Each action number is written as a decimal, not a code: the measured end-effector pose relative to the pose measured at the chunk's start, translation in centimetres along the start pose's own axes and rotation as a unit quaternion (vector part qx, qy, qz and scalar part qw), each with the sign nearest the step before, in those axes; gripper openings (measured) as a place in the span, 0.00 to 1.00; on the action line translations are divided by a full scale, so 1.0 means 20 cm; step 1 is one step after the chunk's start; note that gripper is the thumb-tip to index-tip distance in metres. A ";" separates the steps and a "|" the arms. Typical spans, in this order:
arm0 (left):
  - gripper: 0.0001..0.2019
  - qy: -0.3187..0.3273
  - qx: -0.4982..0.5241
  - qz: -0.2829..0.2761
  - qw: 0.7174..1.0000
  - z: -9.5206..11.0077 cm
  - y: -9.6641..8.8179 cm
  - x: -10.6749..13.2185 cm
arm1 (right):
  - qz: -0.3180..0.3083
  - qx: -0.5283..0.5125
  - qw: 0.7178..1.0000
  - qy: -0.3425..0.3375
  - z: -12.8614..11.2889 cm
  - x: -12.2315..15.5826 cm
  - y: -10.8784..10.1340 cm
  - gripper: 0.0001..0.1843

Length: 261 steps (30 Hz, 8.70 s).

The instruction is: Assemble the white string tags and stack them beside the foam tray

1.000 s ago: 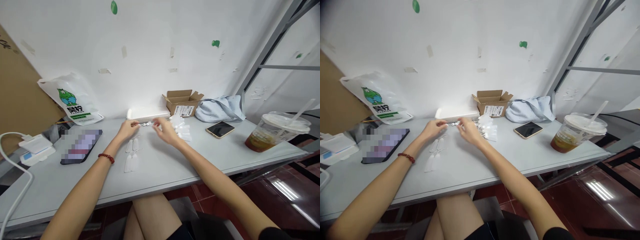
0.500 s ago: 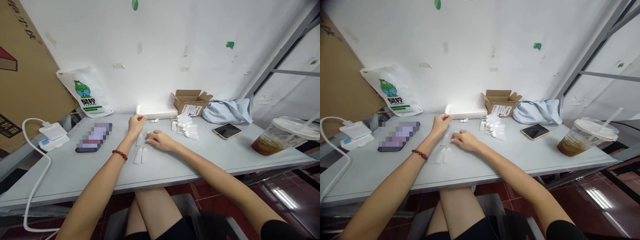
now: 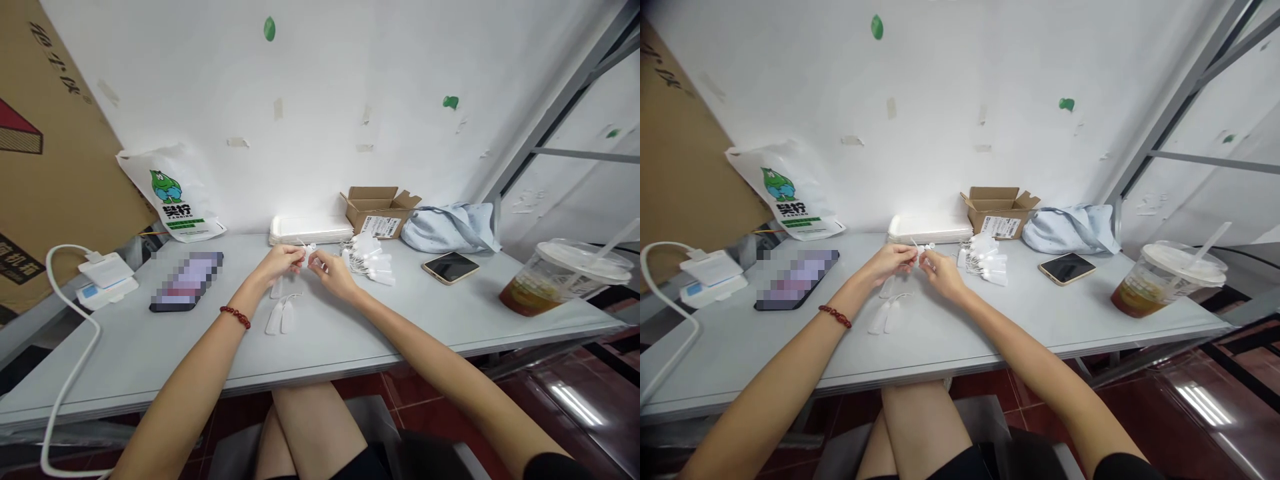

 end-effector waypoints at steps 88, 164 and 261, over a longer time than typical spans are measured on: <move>0.24 0.020 -0.160 -0.066 0.985 0.03 0.06 0.01 | -0.063 -0.073 0.995 0.036 -0.01 0.00 -0.11 0.03; 0.19 0.094 -0.169 -0.066 0.979 0.14 0.09 0.05 | -0.080 -0.249 0.951 0.167 0.07 0.02 -0.11 0.04; 0.19 0.036 -0.017 -0.040 0.998 0.12 0.12 0.07 | 0.094 -0.122 0.988 0.026 0.00 0.03 -0.25 0.19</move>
Point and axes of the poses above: each hand's wrist, its own x-axis away from the middle knuckle, its own y-axis out of the palm, z = x × y, the point moved 7 cm from there along -x, towards the middle knuckle, and after that the axes turned 11 degrees about -z, right-handed, at the moved point
